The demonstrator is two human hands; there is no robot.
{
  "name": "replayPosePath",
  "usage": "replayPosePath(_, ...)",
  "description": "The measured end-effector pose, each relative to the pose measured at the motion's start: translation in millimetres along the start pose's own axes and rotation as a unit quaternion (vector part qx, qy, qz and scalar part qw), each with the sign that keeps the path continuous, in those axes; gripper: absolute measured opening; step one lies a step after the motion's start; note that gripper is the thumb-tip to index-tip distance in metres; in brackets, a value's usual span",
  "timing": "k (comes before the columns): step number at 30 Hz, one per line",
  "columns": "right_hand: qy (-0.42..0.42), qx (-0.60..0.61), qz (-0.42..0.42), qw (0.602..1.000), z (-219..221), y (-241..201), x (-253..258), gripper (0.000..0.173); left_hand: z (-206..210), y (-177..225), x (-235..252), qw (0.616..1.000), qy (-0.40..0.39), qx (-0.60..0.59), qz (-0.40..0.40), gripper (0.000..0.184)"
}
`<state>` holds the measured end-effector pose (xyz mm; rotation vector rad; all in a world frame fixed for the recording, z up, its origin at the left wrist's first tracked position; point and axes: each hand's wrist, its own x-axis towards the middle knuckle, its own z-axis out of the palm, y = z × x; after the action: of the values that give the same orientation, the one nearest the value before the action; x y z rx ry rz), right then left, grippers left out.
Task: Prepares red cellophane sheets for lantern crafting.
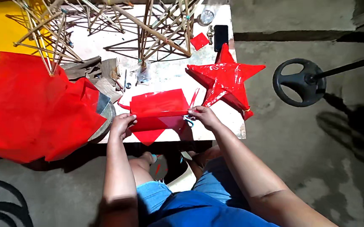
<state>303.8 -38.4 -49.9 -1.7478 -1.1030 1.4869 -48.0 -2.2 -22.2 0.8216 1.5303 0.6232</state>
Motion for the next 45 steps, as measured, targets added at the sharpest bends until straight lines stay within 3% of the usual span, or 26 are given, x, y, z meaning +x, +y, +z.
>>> replayPosePath(3,0.021,0.072,-0.037,0.996,-10.0,-25.3,-28.0,0.013,-1.1,13.1,-23.6,0.999,-0.005,-0.012,0.035,0.010)
replayPosePath(7,0.034,0.096,-0.101,0.990,-24.7,-65.7,-74.1,0.031,-13.3,45.6,-71.9,0.993,-0.008,0.057,0.099,0.013)
replayPosePath(12,0.073,0.115,-0.223,0.965,-23.2,-99.1,-129.5,0.025,-31.1,65.5,-146.0,0.969,0.050,0.053,0.238,0.008)
replayPosePath(16,0.004,0.136,-0.316,0.939,0.2,-102.2,-162.5,0.034,-65.0,45.8,-217.4,0.945,0.090,0.061,0.308,0.007)
replayPosePath(19,-0.063,0.131,-0.321,0.936,27.8,-77.3,-182.5,0.030,-97.9,1.7,-266.6,0.942,0.086,0.059,0.319,0.008)
replayPosePath(23,-0.143,0.065,-0.203,0.966,62.9,-23.9,-208.3,0.014,-113.3,-84.3,-312.4,0.972,0.080,0.011,0.222,0.007)
replayPosePath(28,-0.182,-0.036,-0.119,0.975,79.8,16.5,-220.2,0.019,-88.0,-162.3,-326.7,0.986,0.125,-0.067,0.088,0.006)
replayPosePath(32,-0.160,-0.061,-0.063,0.983,81.8,16.0,-220.4,0.022,-70.4,-175.7,-318.7,0.976,0.175,-0.114,0.056,0.006)
replayPosePath(41,-0.090,0.008,-0.011,0.996,91.9,19.8,-225.3,0.025,-52.8,-160.7,-313.3,0.942,0.230,-0.240,-0.038,0.006)
replayPosePath(45,-0.076,0.009,-0.008,0.997,91.7,18.9,-222.0,0.034,-50.5,-158.2,-314.4,0.935,0.255,-0.243,-0.031,0.022)
